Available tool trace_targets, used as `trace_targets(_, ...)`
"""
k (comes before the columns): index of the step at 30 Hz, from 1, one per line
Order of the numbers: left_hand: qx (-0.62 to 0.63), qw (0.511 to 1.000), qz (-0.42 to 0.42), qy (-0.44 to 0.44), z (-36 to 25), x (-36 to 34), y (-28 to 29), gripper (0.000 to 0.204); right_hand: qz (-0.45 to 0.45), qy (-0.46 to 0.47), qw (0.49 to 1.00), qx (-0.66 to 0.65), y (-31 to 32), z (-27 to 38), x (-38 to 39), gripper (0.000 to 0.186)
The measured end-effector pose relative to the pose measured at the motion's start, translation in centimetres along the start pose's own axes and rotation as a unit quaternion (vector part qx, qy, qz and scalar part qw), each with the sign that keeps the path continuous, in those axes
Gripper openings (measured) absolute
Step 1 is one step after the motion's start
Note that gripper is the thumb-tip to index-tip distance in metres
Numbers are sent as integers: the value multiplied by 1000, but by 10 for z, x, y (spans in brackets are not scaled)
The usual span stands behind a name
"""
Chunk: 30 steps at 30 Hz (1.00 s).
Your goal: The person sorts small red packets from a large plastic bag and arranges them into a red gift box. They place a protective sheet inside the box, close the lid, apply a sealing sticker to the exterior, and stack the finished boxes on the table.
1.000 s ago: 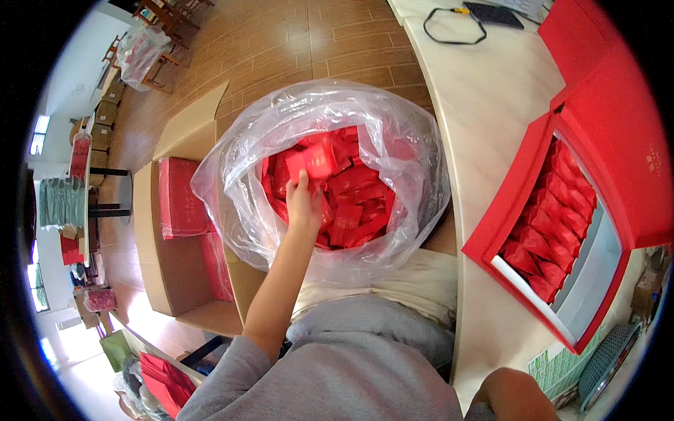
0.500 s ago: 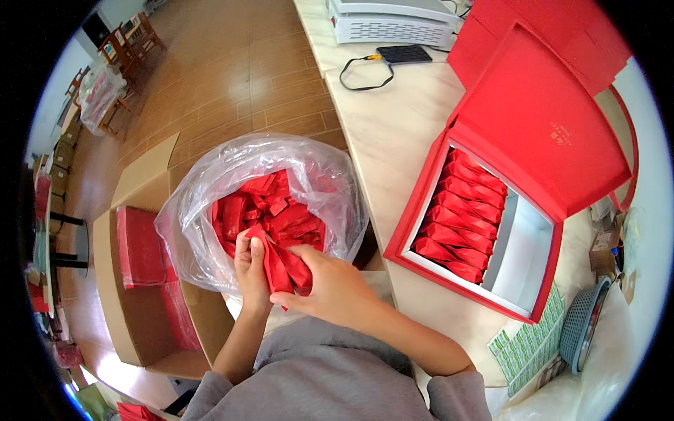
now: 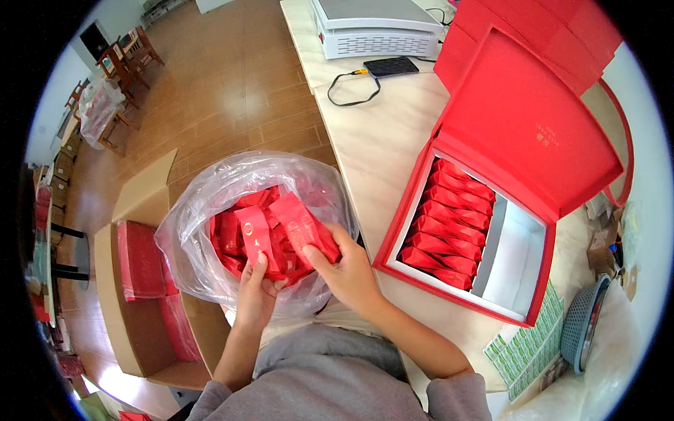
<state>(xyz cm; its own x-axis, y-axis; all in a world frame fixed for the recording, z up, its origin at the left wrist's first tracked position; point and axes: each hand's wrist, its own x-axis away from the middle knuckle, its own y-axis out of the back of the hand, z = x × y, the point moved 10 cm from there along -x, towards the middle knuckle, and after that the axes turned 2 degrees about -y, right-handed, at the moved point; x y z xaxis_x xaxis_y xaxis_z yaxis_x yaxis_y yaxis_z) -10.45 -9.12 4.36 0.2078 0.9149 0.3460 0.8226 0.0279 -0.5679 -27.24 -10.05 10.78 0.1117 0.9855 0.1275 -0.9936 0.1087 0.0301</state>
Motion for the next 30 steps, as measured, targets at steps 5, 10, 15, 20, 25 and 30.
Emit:
trace_targets(5,-258,965,46,-29,-42,-4,7,47,37,275,945,173,-3,72,17,45)
trace_targets(10,-325,927,185,-24,-67,3,-26,50,50,456,797,394,-32,76,39,47)
trace_targets(15,-75,987,101,104,-49,2,-8,50,45,465,768,438,-39,80,42,44)
trace_targets(20,-241,964,114,-14,-62,6,-20,58,59,453,770,446,-44,75,44,49)
trace_targets(25,-478,856,66,-188,-103,13,-35,40,68,395,818,412,-29,92,39,72)
trace_targets(30,-528,809,125,-226,-106,21,-62,37,92,344,854,379,-26,93,33,59)
